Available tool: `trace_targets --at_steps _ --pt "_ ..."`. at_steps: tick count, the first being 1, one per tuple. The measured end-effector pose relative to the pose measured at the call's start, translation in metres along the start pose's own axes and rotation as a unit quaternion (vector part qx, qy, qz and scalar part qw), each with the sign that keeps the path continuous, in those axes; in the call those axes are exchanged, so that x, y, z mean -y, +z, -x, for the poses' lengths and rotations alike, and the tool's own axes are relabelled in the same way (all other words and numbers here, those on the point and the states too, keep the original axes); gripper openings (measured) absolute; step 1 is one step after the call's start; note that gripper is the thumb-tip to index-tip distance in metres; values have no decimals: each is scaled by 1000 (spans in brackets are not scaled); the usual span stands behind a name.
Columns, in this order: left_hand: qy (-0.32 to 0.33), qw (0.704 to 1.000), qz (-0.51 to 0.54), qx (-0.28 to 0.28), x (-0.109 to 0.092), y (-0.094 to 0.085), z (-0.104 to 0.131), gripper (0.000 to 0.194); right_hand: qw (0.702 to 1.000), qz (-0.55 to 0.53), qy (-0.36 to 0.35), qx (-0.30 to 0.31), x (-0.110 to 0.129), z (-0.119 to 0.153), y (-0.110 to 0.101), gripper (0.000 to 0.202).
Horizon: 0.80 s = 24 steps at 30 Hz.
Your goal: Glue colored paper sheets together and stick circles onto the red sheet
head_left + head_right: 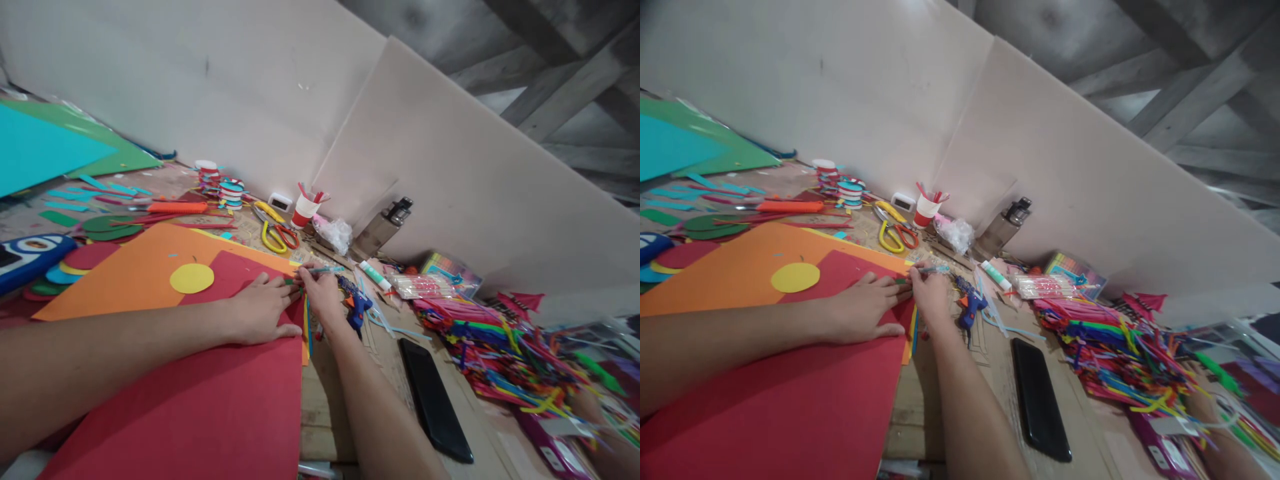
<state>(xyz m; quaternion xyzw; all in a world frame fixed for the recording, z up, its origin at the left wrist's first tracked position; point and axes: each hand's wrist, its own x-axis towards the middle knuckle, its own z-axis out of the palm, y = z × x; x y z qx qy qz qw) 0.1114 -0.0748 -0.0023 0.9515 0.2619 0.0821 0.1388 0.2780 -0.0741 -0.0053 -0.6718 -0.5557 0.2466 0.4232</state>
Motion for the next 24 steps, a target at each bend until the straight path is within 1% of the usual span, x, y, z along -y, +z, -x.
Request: trace_targets --at_steps 2,7,13,15,18,22,24 --pt "1 1000 0 -3 1 1 0 79 999 -29 19 6 1 1 1 6" --pt "5 1000 -12 -15 2 5 1 79 998 -45 32 10 0 1 -1 6" --pt "10 996 -42 -78 -3 3 6 69 998 -48 29 19 -6 -1 -2 5" --pt "12 996 -53 -75 -4 1 7 67 998 -49 23 23 -8 -1 -1 5" --pt "15 997 -61 -54 -5 0 9 65 999 -29 13 24 -11 -3 1 5" --pt "9 996 -64 -65 -5 0 12 66 1000 1 -2 21 -12 -4 3 6" --pt "7 996 -65 -61 -4 0 13 66 1000 2 -5 19 -12 -4 3 7"
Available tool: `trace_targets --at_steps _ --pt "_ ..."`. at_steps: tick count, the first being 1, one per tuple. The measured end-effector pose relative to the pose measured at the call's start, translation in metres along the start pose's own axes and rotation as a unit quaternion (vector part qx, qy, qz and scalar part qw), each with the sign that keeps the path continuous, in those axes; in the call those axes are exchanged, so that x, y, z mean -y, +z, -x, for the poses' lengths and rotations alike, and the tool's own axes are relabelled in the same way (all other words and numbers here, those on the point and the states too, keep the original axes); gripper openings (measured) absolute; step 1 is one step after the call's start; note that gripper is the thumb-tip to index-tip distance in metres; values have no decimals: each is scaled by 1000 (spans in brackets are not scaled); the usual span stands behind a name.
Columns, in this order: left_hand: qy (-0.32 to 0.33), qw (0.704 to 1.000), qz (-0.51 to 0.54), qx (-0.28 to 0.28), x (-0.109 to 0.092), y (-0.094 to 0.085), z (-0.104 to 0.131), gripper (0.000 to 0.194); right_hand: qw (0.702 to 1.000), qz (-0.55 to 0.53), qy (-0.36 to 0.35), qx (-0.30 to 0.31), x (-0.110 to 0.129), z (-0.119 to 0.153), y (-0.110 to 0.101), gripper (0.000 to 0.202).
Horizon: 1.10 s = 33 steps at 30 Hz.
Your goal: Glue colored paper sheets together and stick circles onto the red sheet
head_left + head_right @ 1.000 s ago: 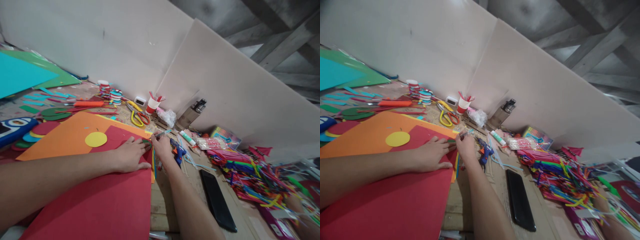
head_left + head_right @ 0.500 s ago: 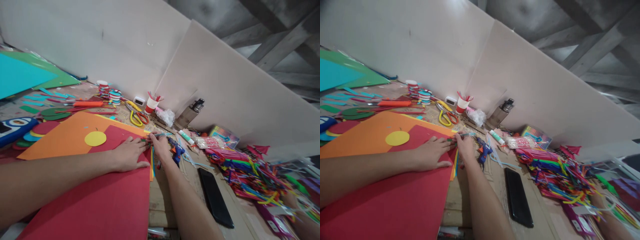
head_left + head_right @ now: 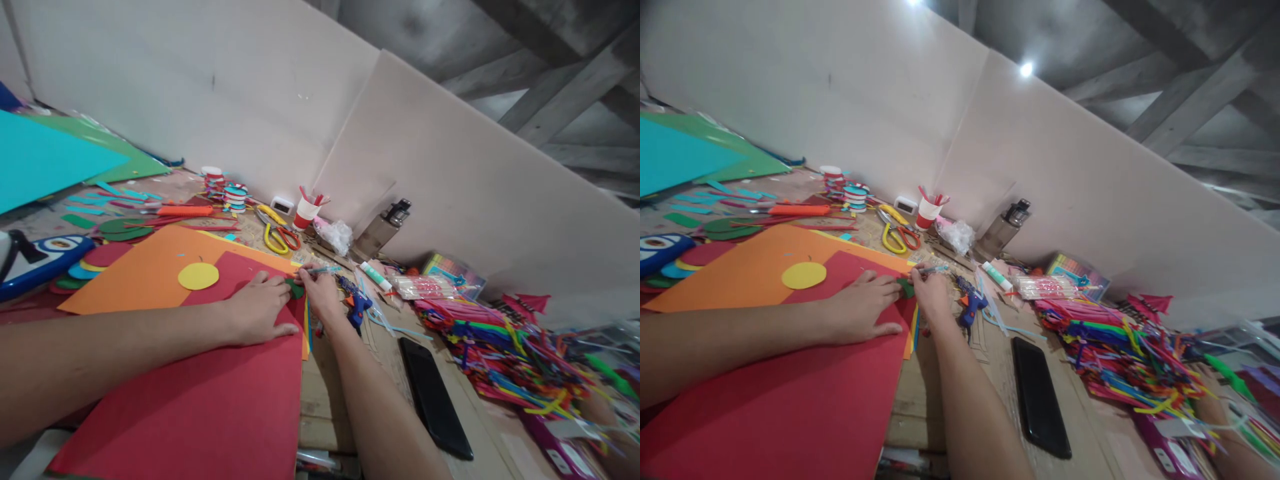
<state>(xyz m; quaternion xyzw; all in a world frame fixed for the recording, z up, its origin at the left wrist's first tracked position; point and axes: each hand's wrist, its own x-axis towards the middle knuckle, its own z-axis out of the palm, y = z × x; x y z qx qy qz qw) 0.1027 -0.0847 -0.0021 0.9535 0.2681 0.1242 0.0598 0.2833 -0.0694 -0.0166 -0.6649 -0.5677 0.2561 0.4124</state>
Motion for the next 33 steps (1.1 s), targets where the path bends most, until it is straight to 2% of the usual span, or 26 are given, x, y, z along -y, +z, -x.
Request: trace_targets --at_steps 4,9,14,20,26,33 --pt "2 1000 5 17 0 0 0 65 1000 18 -18 -9 1 2 0 10" --pt "0 1000 16 10 1 2 1 64 993 78 -70 -48 8 7 -2 17" --pt "-9 1000 29 8 3 5 2 67 987 148 -57 -31 16 10 -4 16" --pt "-17 999 50 10 4 6 3 68 983 177 -51 -28 17 10 -3 17" --pt "-20 997 72 0 5 5 2 61 972 225 -53 -27 17 9 -1 17" --pt "-20 999 20 44 2 -1 0 63 967 251 -47 -22 18 8 3 18"
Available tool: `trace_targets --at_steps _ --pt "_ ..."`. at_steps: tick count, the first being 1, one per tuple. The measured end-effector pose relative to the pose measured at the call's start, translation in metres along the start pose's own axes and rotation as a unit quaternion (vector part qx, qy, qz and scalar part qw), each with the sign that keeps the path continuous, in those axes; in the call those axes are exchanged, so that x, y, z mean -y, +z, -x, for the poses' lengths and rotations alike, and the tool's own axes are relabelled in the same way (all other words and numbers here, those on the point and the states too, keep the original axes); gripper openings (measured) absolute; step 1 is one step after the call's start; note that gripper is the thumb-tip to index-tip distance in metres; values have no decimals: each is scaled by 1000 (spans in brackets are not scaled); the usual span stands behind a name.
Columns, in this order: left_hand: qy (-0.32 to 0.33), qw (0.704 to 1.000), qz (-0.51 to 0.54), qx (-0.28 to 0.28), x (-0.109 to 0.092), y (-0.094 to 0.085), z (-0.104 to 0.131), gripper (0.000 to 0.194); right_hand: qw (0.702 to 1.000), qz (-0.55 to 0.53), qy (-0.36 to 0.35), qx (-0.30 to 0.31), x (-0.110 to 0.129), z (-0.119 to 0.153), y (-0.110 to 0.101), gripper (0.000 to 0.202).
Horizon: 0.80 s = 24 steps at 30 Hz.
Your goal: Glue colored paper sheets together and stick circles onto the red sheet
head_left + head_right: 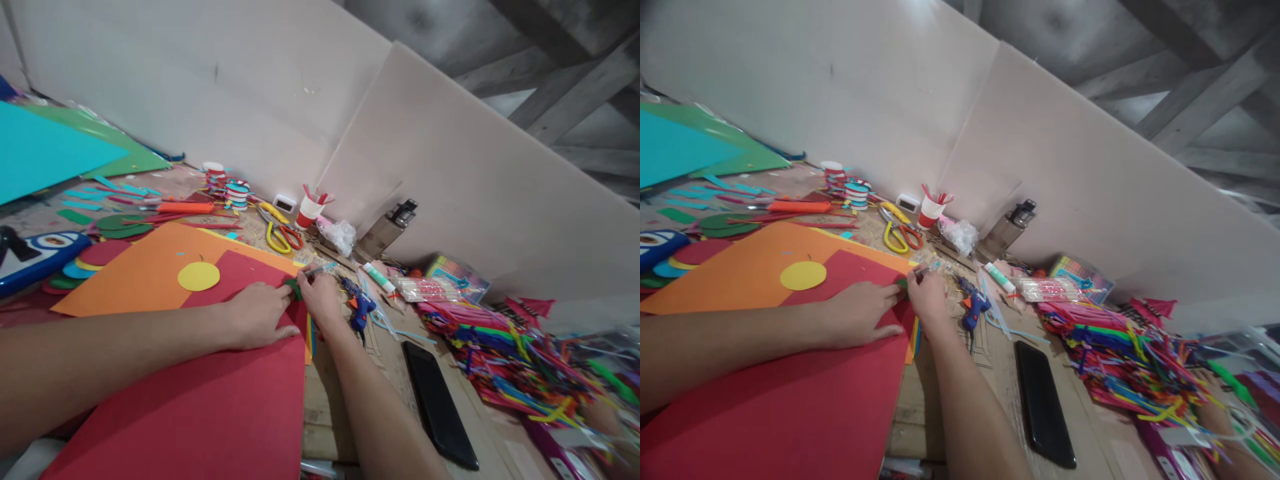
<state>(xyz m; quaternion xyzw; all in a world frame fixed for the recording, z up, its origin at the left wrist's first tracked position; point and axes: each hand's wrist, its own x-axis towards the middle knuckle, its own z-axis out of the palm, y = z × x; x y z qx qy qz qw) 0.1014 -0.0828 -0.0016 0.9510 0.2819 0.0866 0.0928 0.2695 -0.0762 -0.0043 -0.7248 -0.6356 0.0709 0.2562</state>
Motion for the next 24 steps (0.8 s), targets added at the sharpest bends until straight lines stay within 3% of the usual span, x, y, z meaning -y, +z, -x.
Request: trace_targets --at_steps 10,24 --pt "4 1000 -16 12 -2 -5 1 66 999 -32 4 -25 -7 -4 -9 17" --pt "5 1000 -16 9 -2 -3 0 64 1000 -4 -2 2 2 -1 -3 17"
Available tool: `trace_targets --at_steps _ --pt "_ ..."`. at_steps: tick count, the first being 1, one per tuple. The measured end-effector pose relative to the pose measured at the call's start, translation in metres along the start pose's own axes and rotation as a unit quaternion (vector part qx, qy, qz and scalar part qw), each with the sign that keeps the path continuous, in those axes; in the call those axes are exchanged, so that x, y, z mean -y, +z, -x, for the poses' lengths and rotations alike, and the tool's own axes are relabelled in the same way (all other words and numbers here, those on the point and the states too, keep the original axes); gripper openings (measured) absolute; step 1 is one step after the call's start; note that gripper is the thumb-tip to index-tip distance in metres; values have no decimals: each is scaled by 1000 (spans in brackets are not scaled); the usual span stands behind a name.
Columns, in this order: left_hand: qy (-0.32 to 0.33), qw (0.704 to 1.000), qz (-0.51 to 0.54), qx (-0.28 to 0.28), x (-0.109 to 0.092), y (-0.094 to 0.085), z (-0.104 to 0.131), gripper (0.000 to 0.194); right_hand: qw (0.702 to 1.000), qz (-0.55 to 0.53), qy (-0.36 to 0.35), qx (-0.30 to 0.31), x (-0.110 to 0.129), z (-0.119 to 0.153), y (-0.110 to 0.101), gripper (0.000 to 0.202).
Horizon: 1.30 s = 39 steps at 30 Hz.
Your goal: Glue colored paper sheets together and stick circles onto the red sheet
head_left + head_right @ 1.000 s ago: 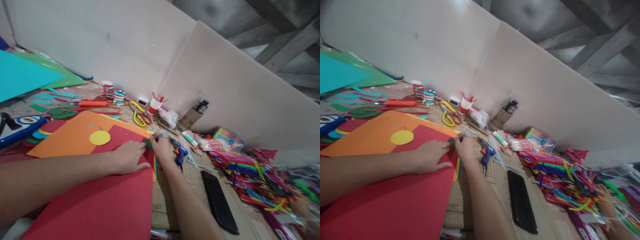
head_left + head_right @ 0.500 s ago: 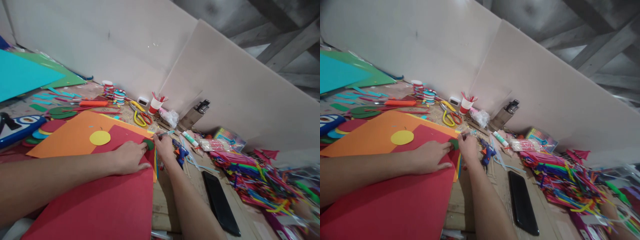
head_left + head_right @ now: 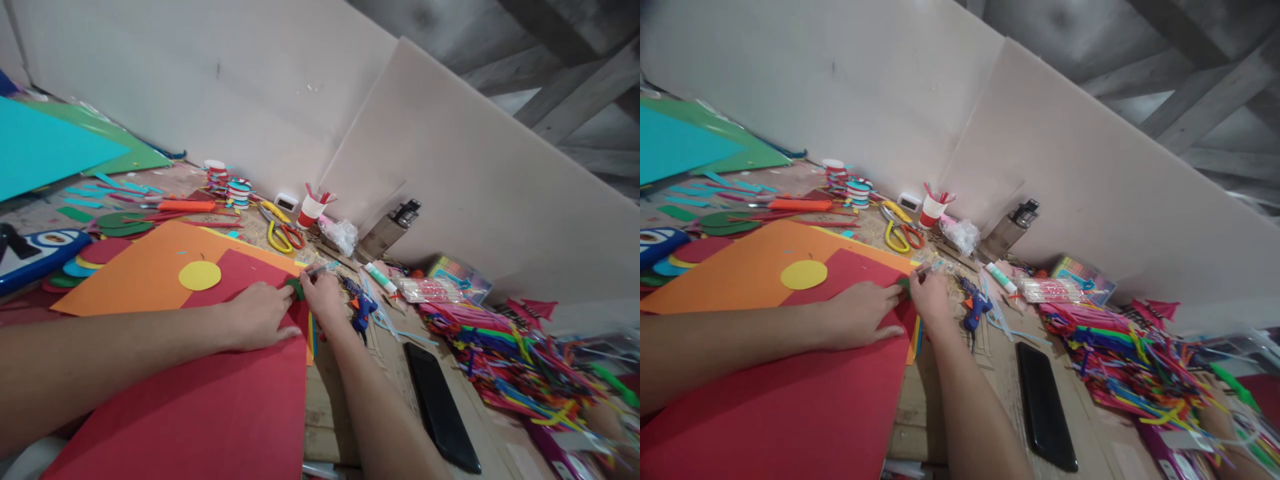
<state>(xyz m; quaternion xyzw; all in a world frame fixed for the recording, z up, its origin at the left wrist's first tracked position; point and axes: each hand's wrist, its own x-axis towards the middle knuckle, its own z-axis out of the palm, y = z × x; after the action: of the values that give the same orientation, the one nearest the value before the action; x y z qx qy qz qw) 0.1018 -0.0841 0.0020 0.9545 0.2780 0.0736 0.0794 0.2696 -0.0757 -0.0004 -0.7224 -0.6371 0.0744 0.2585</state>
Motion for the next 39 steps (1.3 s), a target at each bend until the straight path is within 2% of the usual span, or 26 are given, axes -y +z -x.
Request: trace_targets --at_steps 10,24,39 --pt "-2 1000 -4 10 -2 -3 0 63 1000 4 -17 12 -2 -2 4 17" --pt "-1 1000 -9 18 -1 -1 -1 66 995 -78 -39 42 5 2 1 14" --pt "-5 1000 -10 20 -2 -1 -1 64 990 -116 -45 64 8 1 -1 15"
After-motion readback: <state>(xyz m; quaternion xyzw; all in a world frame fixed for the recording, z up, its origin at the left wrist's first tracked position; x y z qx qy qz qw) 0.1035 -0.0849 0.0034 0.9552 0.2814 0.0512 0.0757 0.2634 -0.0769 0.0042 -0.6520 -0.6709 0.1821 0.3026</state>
